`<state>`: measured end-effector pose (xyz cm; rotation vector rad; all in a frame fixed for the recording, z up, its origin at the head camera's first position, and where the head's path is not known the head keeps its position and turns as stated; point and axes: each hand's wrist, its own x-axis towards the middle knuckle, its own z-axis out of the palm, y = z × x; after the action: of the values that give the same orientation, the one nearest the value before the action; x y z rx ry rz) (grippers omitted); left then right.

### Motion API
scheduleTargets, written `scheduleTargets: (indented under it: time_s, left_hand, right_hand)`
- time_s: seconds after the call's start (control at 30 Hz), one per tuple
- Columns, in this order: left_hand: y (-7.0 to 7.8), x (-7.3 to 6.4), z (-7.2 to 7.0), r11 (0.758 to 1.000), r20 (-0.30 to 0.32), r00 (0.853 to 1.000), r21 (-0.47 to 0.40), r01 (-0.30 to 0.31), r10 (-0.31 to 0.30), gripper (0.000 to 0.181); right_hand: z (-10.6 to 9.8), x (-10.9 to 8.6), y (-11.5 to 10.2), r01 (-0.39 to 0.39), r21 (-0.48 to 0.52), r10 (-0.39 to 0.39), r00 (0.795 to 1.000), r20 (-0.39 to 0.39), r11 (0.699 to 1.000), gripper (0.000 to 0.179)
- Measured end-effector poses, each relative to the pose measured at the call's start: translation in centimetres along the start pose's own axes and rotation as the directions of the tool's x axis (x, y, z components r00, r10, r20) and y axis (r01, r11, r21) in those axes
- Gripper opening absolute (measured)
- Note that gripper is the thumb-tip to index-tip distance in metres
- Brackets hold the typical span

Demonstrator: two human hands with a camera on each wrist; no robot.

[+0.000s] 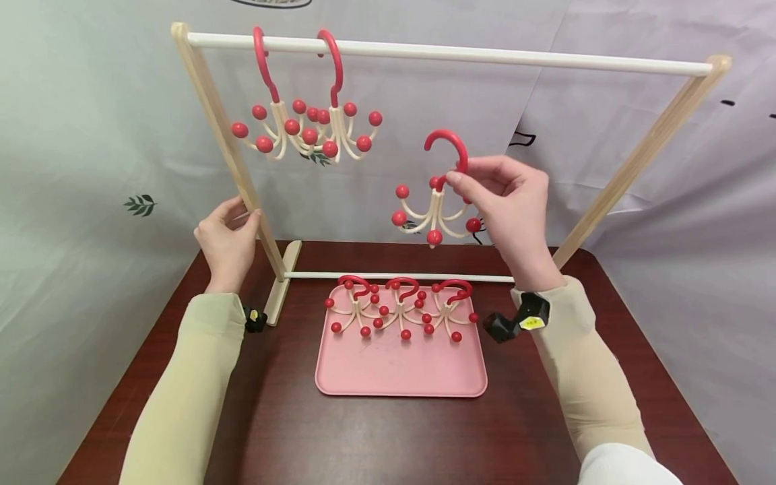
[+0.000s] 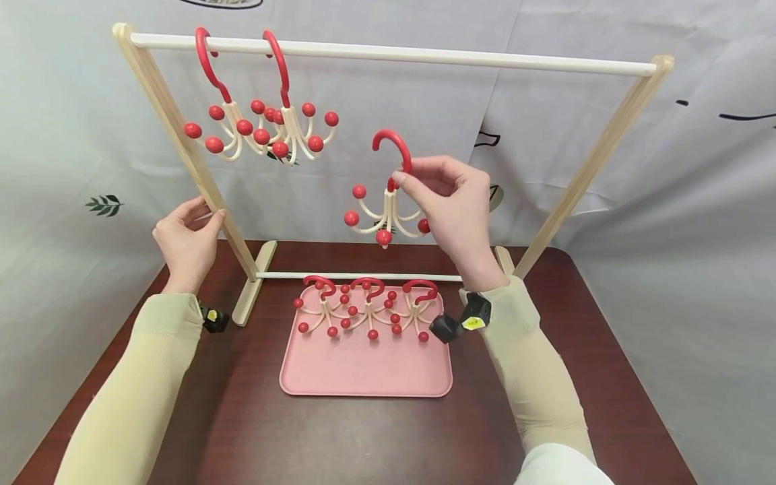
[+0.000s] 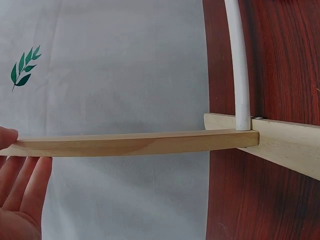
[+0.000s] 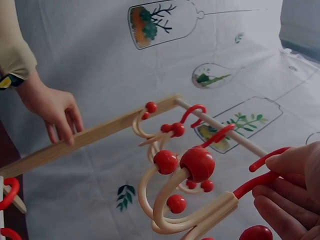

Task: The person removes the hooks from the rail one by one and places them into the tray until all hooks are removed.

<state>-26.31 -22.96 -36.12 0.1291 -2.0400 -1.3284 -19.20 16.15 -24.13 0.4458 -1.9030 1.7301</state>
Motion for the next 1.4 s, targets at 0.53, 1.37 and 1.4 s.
scheduleTargets:
  time_s: [0.53,1.37,1.4]
  left_hand:
    - [0.2,-0.1,-0.2,1.0,0.002,1.0,-0.004,0.009,-0.009,0.036]
    - [0.2,-0.2,-0.2,1.0,-0.005,1.0,-0.005,-0.005,0.005,0.035]
    - [0.2,-0.2,-0.2,1.0,-0.004,1.0,-0.005,-0.004,0.004,0.035]
  right_hand:
    - [0.6,-5.1,3.0,-0.043,-0.063,0.051,0.99,0.13,0.997,0.023]
    - [5.8,-13.4,6.8,-0.295,0.036,0.256,0.878,0.405,0.955,0.022]
    - [6.0,-13.7,7.0,-0.308,0.036,0.267,0.872,0.411,0.951,0.022]
